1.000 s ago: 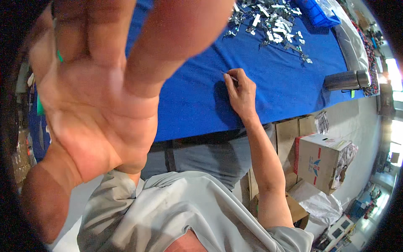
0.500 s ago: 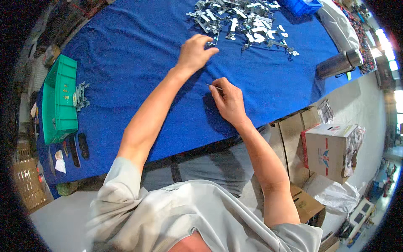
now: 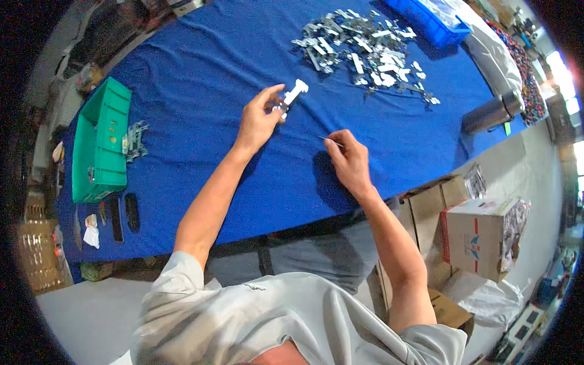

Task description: Assembling electronic components by hand at a workbench.

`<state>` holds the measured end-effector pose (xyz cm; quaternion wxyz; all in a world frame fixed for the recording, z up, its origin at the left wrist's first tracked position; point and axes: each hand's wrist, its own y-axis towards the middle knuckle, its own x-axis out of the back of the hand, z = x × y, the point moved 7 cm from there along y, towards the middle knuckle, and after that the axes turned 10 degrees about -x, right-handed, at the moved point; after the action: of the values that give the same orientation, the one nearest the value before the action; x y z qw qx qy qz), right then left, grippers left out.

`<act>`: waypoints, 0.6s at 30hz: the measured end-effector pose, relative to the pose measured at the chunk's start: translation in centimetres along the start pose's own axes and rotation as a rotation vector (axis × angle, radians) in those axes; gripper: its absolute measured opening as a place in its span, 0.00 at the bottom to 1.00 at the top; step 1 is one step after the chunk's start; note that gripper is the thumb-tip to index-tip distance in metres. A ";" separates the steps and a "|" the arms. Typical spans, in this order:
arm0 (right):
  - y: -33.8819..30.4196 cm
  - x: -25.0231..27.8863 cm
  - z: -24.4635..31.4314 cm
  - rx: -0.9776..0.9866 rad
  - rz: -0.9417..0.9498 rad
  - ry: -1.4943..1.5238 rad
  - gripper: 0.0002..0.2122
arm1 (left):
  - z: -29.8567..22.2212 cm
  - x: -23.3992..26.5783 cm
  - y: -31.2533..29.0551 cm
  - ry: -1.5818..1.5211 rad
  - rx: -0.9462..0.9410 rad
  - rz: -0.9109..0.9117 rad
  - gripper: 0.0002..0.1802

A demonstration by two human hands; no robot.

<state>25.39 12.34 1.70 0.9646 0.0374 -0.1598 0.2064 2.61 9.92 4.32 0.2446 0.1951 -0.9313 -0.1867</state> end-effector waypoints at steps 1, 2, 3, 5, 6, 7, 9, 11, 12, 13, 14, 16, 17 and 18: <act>0.3 -0.2 -0.3 -0.084 0.032 0.068 0.07 | -0.2 1.4 -0.9 0.024 0.000 0.001 0.18; 0.5 -0.3 0.7 -0.080 0.064 0.053 0.07 | -0.3 2.6 -2.0 0.048 0.008 0.002 0.19; 0.9 -0.5 0.9 -0.066 0.078 0.073 0.07 | -0.5 3.7 -3.1 0.072 0.017 0.004 0.20; 1.4 -1.5 3.6 -0.012 0.114 0.069 0.07 | -1.1 5.7 -5.0 0.143 0.027 -0.013 0.19; 1.9 -2.3 4.5 -0.011 0.126 0.078 0.07 | -0.8 6.7 -5.9 0.222 0.018 -0.028 0.19; 2.4 -3.3 5.6 0.049 0.152 0.060 0.07 | -0.8 7.4 -6.8 0.298 0.010 -0.042 0.19; 4.2 -5.1 6.2 0.107 0.172 0.040 0.07 | -1.3 7.8 -7.6 0.314 0.037 -0.040 0.17; 6.6 -6.8 6.0 0.162 0.168 0.032 0.09 | -2.5 7.5 -7.8 0.582 -0.041 0.089 0.15; 7.6 -7.3 6.0 0.162 0.166 0.032 0.09 | -2.5 7.4 -7.8 0.606 -0.015 0.109 0.14; 8.3 -8.5 6.3 0.161 0.171 0.038 0.09 | -2.3 7.9 -7.8 0.617 -0.008 0.107 0.14; 9.0 -9.1 6.5 0.157 0.164 0.038 0.10 | -2.4 8.2 -7.4 0.598 -0.058 0.039 0.14; 10.9 -10.1 5.9 0.145 0.133 0.043 0.10 | -2.4 8.0 -6.5 0.581 -0.103 -0.023 0.15; 11.5 -10.5 5.8 0.140 0.105 0.044 0.10 | -3.1 7.2 -5.7 0.567 -0.179 -0.053 0.17; 11.7 -10.5 5.5 0.145 0.092 0.061 0.10 | -3.7 6.3 -5.2 0.552 -0.255 -0.081 0.20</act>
<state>9.89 18.24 3.60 0.9533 0.0934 -0.1166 0.2623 0.90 1.69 7.46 0.5034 0.2429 -0.7901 -0.2517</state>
